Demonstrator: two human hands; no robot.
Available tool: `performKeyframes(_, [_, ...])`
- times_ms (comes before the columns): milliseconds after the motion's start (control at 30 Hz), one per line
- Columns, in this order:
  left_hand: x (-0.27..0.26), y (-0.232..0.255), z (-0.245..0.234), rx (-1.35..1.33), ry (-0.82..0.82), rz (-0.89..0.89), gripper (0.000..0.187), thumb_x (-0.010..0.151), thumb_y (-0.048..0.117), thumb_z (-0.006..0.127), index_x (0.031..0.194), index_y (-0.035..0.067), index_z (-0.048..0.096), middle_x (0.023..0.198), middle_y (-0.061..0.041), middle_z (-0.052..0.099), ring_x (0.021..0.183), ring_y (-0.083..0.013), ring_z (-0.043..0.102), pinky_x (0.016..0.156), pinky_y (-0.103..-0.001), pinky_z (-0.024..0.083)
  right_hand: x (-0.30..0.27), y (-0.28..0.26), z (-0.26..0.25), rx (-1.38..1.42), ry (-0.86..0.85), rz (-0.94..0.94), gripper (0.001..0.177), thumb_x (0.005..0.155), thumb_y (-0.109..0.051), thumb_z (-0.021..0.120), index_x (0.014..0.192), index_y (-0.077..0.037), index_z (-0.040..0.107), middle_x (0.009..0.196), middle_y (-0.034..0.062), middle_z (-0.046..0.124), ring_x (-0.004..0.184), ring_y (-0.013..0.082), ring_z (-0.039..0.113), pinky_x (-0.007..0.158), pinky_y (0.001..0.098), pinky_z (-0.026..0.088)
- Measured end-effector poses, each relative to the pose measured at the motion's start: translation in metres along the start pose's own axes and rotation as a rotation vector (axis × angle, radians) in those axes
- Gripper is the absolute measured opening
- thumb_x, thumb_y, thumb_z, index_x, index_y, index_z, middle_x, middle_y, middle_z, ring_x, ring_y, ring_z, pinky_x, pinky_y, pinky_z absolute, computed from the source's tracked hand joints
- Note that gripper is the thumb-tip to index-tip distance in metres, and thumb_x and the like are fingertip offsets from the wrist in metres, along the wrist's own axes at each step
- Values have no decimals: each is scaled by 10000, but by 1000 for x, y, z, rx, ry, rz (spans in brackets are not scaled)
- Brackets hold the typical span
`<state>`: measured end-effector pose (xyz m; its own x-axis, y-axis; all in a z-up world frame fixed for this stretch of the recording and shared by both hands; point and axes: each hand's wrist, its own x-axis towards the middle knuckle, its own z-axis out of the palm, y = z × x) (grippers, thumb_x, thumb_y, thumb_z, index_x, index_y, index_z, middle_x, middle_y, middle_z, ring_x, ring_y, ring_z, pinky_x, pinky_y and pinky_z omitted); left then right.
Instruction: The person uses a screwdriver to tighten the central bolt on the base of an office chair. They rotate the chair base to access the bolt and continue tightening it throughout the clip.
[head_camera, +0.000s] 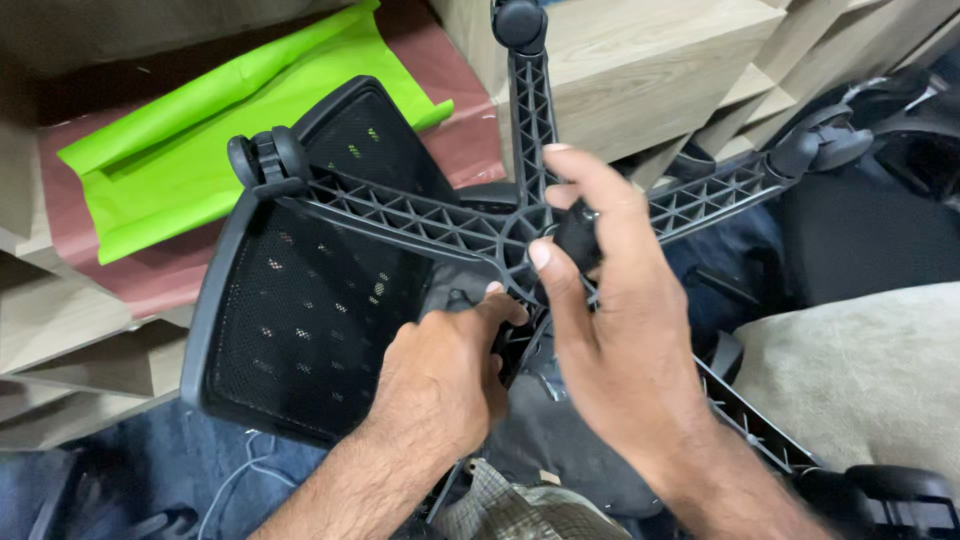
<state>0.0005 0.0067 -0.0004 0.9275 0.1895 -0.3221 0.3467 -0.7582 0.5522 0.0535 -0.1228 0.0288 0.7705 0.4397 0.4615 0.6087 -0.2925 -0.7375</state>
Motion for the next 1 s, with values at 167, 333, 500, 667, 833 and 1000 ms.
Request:
performKeyframes(167, [3,-1,-4,20,45,60,583,804,65,663,1355,250,624,921,-190,746,902,-377,732,855,-466,575,-3,7,-5,-98,-18,-44,431,992,-65,667,1389,-61,499,1206,115,660,1026,177,698,882,302,560])
performKeyframes(333, [2,-6,-3,31,74,94,620,815,90,671,1408,260,605,941,-209,738,894,-398,721,853,-483,566,0,8,-5,-122,-23,19,384,1013,-111,661,1368,-68,521,1149,96,718,1019,150,736,862,283,567])
performKeyframes(500, [5,-8,-2,78,13,75,606,836,119,669,1420,268,598,950,-203,736,898,-386,727,851,-477,577,-2,11,-12,-11,-80,36,421,1029,-109,617,1420,-51,472,1230,105,700,1061,161,719,893,287,575])
performKeyframes(667, [4,-9,-3,47,46,116,610,814,112,676,1404,254,608,966,-187,741,883,-383,734,846,-468,580,-7,9,-8,-14,-24,-1,420,1054,-117,628,1430,-43,457,1253,101,657,1115,157,708,945,300,579])
performKeyframes(833, [4,-7,-5,83,5,97,547,851,133,668,1385,235,608,961,-179,743,896,-376,734,849,-467,579,-10,4,-5,-306,121,-92,424,965,-127,775,1322,-44,562,1169,122,636,994,169,662,821,283,575])
performKeyframes(1000, [5,-3,-9,114,-67,33,532,871,144,657,1391,236,596,949,-170,742,912,-347,743,851,-440,592,-18,6,-8,-106,133,-98,525,963,-58,705,1409,-18,430,1204,128,630,1093,151,687,927,288,576])
